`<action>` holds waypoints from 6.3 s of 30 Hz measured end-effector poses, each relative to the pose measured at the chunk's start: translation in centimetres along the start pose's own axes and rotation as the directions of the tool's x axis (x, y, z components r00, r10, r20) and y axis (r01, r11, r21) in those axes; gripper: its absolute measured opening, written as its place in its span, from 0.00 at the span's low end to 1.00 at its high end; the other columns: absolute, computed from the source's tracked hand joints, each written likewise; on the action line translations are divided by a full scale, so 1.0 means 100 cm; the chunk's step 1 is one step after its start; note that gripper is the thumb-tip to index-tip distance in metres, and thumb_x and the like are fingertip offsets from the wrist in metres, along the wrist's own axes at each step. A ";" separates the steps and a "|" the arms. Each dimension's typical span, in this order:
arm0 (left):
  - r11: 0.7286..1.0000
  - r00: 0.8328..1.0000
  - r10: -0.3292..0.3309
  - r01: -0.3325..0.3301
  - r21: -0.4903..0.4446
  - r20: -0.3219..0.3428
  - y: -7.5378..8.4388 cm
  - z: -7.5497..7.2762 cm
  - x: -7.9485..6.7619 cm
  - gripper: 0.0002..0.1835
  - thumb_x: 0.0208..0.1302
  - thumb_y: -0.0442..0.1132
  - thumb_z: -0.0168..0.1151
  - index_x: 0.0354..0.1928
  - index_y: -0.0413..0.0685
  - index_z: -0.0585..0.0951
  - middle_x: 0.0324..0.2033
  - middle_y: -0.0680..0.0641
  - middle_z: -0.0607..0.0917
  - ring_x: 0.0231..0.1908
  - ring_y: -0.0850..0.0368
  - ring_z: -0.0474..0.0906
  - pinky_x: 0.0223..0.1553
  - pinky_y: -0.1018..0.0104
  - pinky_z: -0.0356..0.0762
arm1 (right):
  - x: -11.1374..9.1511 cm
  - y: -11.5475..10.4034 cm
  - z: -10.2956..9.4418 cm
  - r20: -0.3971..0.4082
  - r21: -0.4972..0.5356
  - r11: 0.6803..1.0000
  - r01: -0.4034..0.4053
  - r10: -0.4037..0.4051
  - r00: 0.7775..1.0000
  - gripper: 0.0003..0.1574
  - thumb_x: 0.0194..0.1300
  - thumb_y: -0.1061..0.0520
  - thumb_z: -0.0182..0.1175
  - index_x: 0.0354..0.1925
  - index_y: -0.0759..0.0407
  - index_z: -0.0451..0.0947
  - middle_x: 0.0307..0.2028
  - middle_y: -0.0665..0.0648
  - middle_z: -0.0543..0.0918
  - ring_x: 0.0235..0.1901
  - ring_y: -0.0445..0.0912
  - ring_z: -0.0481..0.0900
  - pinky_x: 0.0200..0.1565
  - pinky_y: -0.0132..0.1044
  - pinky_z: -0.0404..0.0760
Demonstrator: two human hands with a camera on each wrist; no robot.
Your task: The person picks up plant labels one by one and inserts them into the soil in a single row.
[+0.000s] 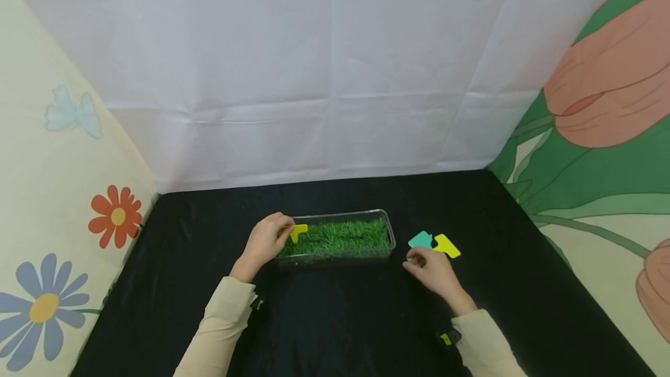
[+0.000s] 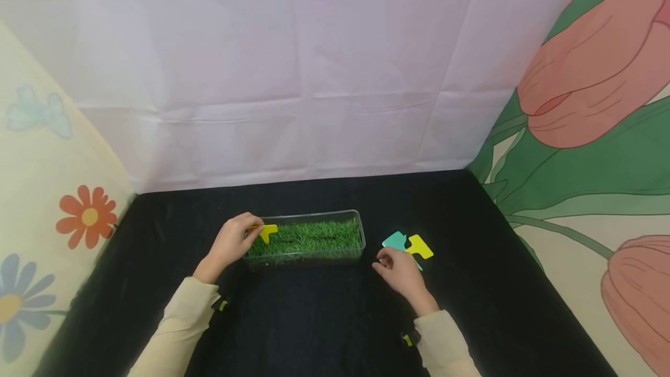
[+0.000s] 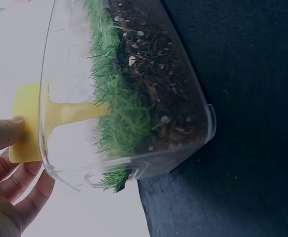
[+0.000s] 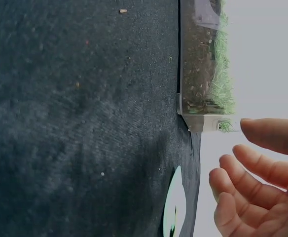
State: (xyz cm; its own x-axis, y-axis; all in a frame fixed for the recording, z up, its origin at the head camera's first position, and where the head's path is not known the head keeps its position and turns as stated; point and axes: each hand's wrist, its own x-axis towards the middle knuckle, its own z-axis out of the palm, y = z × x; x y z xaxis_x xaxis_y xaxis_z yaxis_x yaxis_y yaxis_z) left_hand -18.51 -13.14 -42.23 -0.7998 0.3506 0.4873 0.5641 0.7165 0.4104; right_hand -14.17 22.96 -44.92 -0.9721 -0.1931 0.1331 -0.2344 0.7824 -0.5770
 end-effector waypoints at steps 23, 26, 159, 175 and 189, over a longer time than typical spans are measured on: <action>1.000 1.000 -0.020 0.020 0.006 -0.022 -0.005 0.010 -0.003 0.04 0.55 0.30 0.63 0.32 0.44 0.82 0.28 0.49 0.79 0.28 0.56 0.75 0.30 0.62 0.75 | -0.002 0.003 -0.002 -0.006 0.006 0.999 -0.054 0.054 0.999 0.07 0.54 0.62 0.64 0.32 0.64 0.78 0.26 0.52 0.79 0.26 0.45 0.76 0.29 0.38 0.75; 1.000 0.999 -0.017 0.017 0.015 -0.030 -0.006 0.011 -0.004 0.03 0.55 0.31 0.63 0.32 0.45 0.82 0.27 0.49 0.79 0.27 0.56 0.75 0.29 0.63 0.75 | -0.002 0.003 -0.002 -0.005 0.005 0.998 -0.060 0.060 0.998 0.07 0.54 0.62 0.64 0.32 0.64 0.78 0.26 0.52 0.79 0.26 0.45 0.76 0.29 0.38 0.75; 0.954 0.921 -0.284 0.244 -0.173 -0.267 -0.030 -0.010 -0.070 0.03 0.53 0.25 0.61 0.31 0.35 0.80 0.26 0.44 0.80 0.23 0.55 0.74 0.25 0.64 0.76 | 0.073 0.059 -0.026 0.113 -0.160 0.976 -0.150 0.169 0.979 0.15 0.58 0.62 0.59 0.41 0.74 0.77 0.36 0.70 0.78 0.32 0.56 0.77 0.32 0.47 0.76; 0.954 0.918 -0.286 0.246 -0.171 -0.274 -0.029 -0.010 -0.071 0.02 0.54 0.25 0.61 0.30 0.37 0.80 0.25 0.44 0.80 0.23 0.55 0.74 0.25 0.63 0.76 | 0.081 0.057 -0.026 0.175 -0.177 0.962 -0.208 0.239 0.955 0.14 0.57 0.62 0.60 0.38 0.73 0.76 0.36 0.69 0.77 0.32 0.56 0.75 0.31 0.44 0.76; 0.949 0.918 -0.304 0.266 -0.170 -0.254 -0.030 -0.010 -0.072 0.03 0.54 0.25 0.61 0.31 0.36 0.80 0.26 0.45 0.80 0.24 0.55 0.74 0.26 0.64 0.76 | 0.082 0.060 -0.022 0.142 -0.149 0.973 -0.178 0.200 0.970 0.06 0.56 0.66 0.58 0.30 0.71 0.72 0.28 0.64 0.75 0.26 0.53 0.72 0.27 0.41 0.73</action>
State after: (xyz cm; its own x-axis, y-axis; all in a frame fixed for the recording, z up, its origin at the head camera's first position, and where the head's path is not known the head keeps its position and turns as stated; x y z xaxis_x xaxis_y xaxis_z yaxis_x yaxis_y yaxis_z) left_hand -14.25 -18.42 -46.20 -0.8534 -0.0491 0.5190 0.3570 0.6704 0.6505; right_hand -23.59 27.39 -45.54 -0.9882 -0.1151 -0.1006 -0.0556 0.8837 -0.4648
